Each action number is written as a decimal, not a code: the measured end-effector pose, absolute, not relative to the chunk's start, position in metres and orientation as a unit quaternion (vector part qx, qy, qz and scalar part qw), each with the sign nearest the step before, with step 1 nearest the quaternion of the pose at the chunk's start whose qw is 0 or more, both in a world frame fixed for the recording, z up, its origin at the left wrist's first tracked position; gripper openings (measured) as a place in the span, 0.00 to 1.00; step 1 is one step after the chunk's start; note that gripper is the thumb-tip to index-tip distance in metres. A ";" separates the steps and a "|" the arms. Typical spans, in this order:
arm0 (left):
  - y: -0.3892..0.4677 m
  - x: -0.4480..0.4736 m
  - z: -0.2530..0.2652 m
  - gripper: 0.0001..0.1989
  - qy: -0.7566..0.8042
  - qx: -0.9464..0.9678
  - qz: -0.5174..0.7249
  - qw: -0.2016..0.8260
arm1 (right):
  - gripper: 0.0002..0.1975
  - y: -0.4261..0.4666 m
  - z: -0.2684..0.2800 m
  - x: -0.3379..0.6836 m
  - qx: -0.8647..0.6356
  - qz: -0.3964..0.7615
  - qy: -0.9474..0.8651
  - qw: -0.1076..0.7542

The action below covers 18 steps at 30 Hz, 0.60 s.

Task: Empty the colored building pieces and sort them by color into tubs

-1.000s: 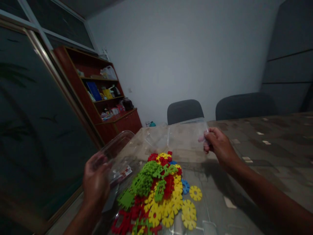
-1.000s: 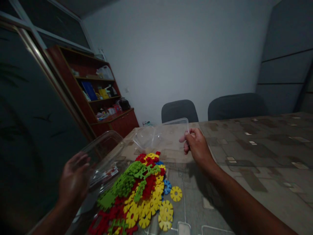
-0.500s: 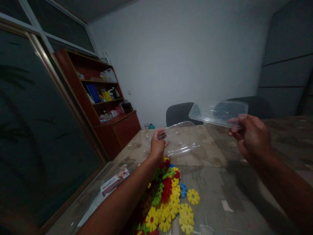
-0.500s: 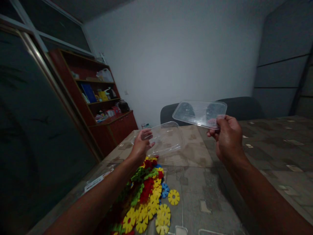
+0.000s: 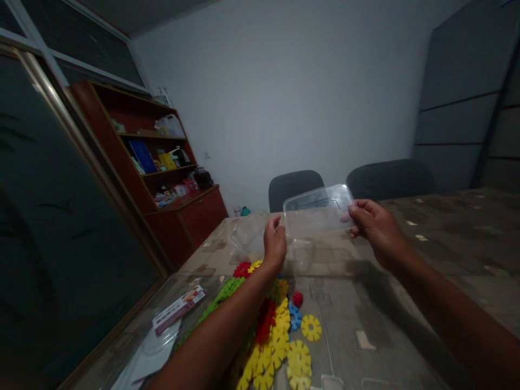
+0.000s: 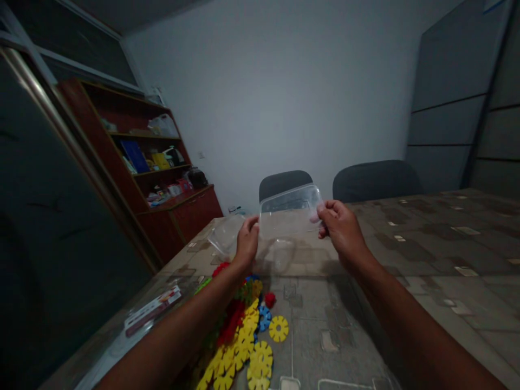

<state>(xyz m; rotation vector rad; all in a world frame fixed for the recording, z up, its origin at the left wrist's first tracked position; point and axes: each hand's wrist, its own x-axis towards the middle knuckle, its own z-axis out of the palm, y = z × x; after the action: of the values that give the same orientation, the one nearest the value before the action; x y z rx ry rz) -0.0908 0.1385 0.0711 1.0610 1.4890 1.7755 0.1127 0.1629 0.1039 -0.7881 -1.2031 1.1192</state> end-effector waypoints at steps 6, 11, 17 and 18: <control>0.088 -0.095 0.087 0.11 0.485 0.422 0.630 0.436 | 0.17 0.154 0.096 0.099 -0.333 0.509 -0.572 0.551; 0.040 -0.153 0.120 0.12 0.509 0.436 0.664 0.332 | 0.18 0.148 0.095 0.095 -0.309 0.534 -0.617 0.488; -0.008 -0.265 0.131 0.14 0.584 0.399 0.699 0.106 | 0.15 0.149 0.094 0.097 -0.319 0.529 -0.628 0.473; -0.015 -0.279 0.125 0.14 0.601 0.399 0.688 0.088 | 0.15 0.149 0.093 0.096 -0.319 0.529 -0.633 0.467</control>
<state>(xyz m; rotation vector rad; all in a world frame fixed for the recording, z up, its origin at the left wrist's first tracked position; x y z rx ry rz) -0.2792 -0.0148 0.1245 1.1871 1.7879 2.0469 0.0960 0.1489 0.0932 -0.7817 -1.5530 1.2995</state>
